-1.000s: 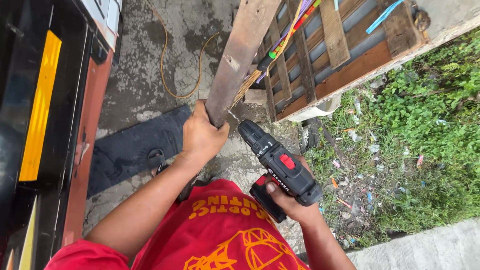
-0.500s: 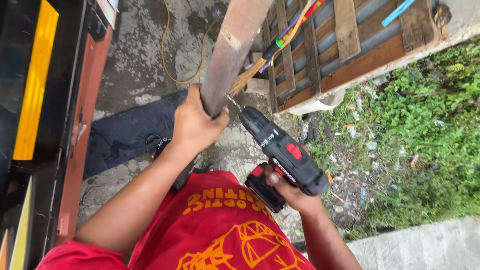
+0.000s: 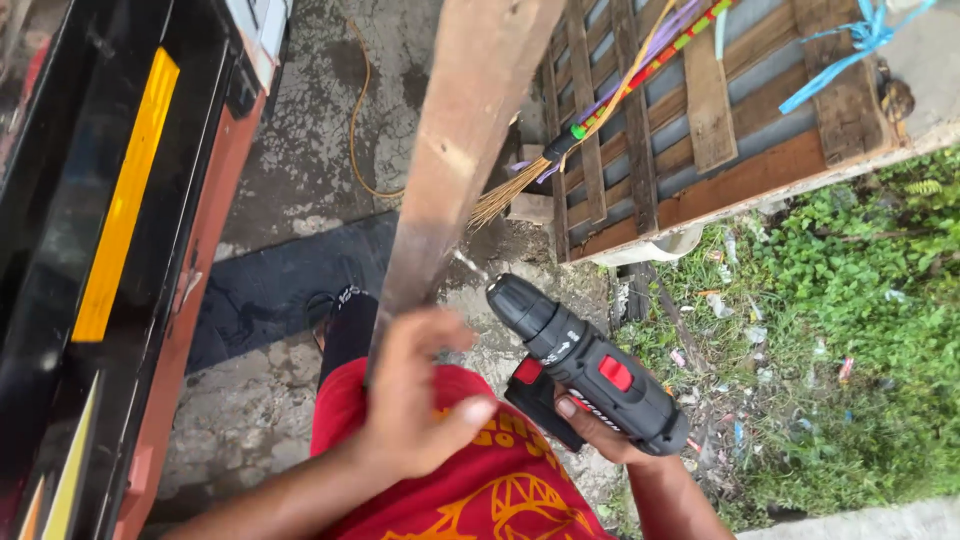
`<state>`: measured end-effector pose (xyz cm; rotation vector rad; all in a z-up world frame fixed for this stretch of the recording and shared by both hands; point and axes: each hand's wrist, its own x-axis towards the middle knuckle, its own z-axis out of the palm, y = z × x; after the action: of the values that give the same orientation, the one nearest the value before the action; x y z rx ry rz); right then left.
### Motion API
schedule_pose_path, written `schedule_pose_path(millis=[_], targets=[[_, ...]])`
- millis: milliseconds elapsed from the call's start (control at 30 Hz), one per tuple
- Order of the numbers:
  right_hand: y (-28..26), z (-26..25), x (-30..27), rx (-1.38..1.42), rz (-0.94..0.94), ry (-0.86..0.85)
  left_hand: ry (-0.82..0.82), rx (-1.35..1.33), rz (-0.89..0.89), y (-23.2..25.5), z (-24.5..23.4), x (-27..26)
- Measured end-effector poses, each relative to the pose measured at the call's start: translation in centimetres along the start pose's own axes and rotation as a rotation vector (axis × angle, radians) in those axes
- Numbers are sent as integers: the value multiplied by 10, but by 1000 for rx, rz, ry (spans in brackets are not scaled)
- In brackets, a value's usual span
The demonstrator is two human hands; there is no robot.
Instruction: Using a cordless drill to drill holes into a wooden beam.
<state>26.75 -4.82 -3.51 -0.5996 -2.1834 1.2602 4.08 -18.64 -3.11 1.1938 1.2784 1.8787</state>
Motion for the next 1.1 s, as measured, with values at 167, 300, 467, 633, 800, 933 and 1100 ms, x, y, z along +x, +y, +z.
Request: schedule_pose_path(millis=[167, 300, 467, 633, 800, 933, 1100], targets=[[-3, -10, 0, 171, 140, -66, -215, -782, -316, 7, 35, 64], [-8, -23, -7, 178, 261, -102, -276, -1225, -370, -9, 59, 69], [2, -23, -25, 128, 184, -79, -369, -1130, -356, -8, 56, 61], [11, -13, -15, 378, 182, -118, -338, -1020, -308, 9, 42, 58], [19, -2, 20, 59, -184, -204, -263, -1097, -221, 6, 26, 53], [5, 11, 38, 191, -153, -233, -115, -970, -294, 53, 11, 54], [-16, 9, 55, 129, -263, -269, 193, 597, 20, 62, -51, -9]])
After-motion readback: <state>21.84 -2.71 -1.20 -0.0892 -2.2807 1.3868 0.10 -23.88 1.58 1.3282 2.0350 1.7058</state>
